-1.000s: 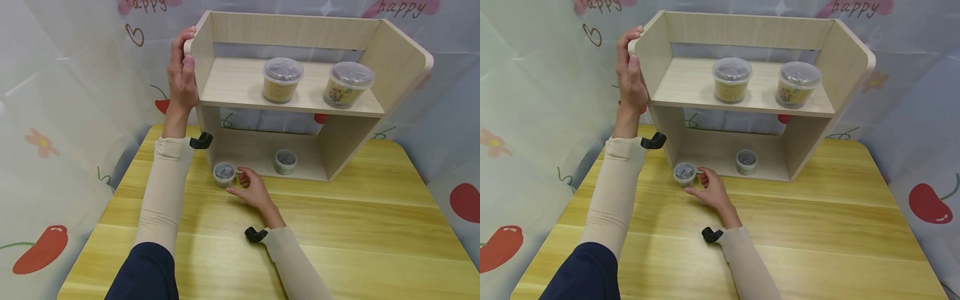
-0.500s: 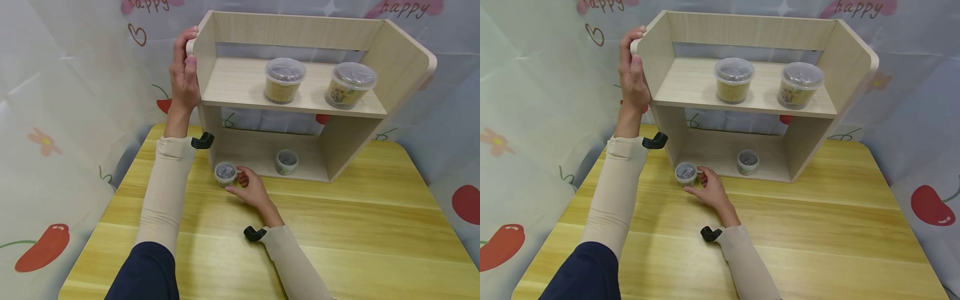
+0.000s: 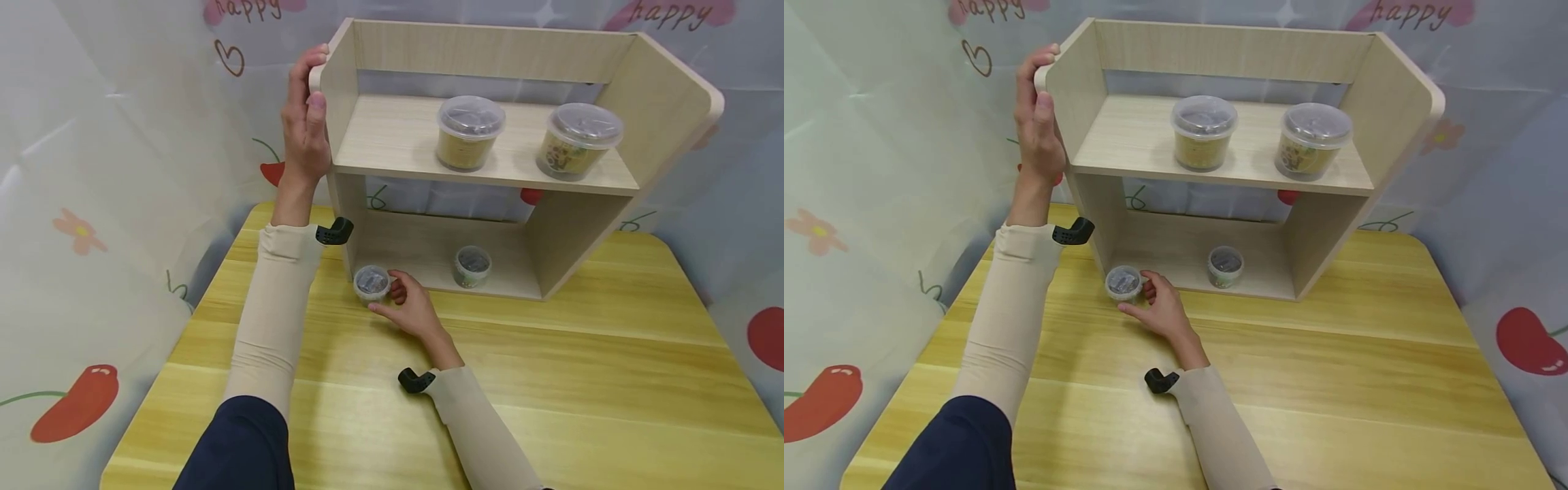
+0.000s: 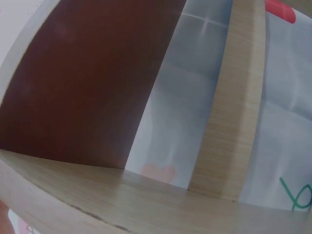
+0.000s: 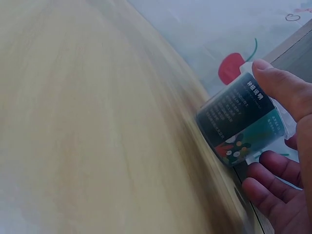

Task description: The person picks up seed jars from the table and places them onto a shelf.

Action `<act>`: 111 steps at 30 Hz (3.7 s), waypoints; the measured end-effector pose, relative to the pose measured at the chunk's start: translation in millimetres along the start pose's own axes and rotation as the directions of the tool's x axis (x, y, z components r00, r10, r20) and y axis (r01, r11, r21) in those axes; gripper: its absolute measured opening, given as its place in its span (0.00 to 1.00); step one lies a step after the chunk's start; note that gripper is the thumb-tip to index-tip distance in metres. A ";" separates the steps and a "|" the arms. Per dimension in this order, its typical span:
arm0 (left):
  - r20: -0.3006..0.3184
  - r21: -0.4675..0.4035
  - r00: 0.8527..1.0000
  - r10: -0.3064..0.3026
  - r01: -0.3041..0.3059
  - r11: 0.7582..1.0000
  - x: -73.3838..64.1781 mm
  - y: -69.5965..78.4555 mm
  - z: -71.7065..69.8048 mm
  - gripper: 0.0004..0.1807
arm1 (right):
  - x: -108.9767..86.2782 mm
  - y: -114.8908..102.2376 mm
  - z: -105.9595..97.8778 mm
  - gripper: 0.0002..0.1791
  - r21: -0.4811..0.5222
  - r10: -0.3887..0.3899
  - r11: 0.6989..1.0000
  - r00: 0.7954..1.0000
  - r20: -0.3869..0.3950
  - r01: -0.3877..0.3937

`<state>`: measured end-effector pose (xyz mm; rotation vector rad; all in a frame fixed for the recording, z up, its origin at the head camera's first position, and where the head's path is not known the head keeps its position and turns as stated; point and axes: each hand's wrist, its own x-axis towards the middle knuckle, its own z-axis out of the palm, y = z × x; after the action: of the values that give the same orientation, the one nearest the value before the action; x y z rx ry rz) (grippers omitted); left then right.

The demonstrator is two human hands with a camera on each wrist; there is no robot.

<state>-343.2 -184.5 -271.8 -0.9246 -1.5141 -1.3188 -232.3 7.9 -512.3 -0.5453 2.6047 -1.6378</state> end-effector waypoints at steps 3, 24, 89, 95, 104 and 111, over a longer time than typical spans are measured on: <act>0.001 0.002 1.000 0.011 -0.011 1.000 0.1 -0.4 -0.2 0.37 | 1.4 -0.7 1.2 0.43 0.006 0.001 1.000 1.000 0.001 -0.001; 0.004 0.028 1.000 0.029 -0.029 0.999 0.8 -1.2 0.4 0.36 | 9.2 2.9 9.0 0.44 -0.016 -0.031 0.999 0.999 0.015 0.031; 0.004 0.054 1.000 -0.006 0.006 0.999 -0.7 0.1 -0.9 0.33 | 15.7 1.6 -16.4 0.42 -0.030 -0.012 1.000 0.997 -0.078 0.010; 0.004 0.057 1.000 -0.006 0.006 0.998 -1.0 0.3 -1.3 0.33 | 16.2 8.2 -22.8 0.43 -0.037 -0.006 0.999 0.996 -0.088 0.003; 0.000 0.060 1.000 -0.009 0.009 0.998 -1.2 0.4 -1.0 0.33 | 17.0 13.6 -33.5 0.42 -0.012 0.016 1.000 0.994 -0.107 -0.017; -0.001 0.050 1.000 -0.009 0.009 0.999 -1.3 -0.5 -1.0 0.34 | 17.9 17.5 -39.4 0.42 -0.015 0.027 0.999 0.994 -0.106 -0.029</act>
<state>-343.1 -185.6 -273.1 -0.8863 -1.5457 -1.2819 -261.8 43.7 -506.9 -0.4318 2.6890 -1.6827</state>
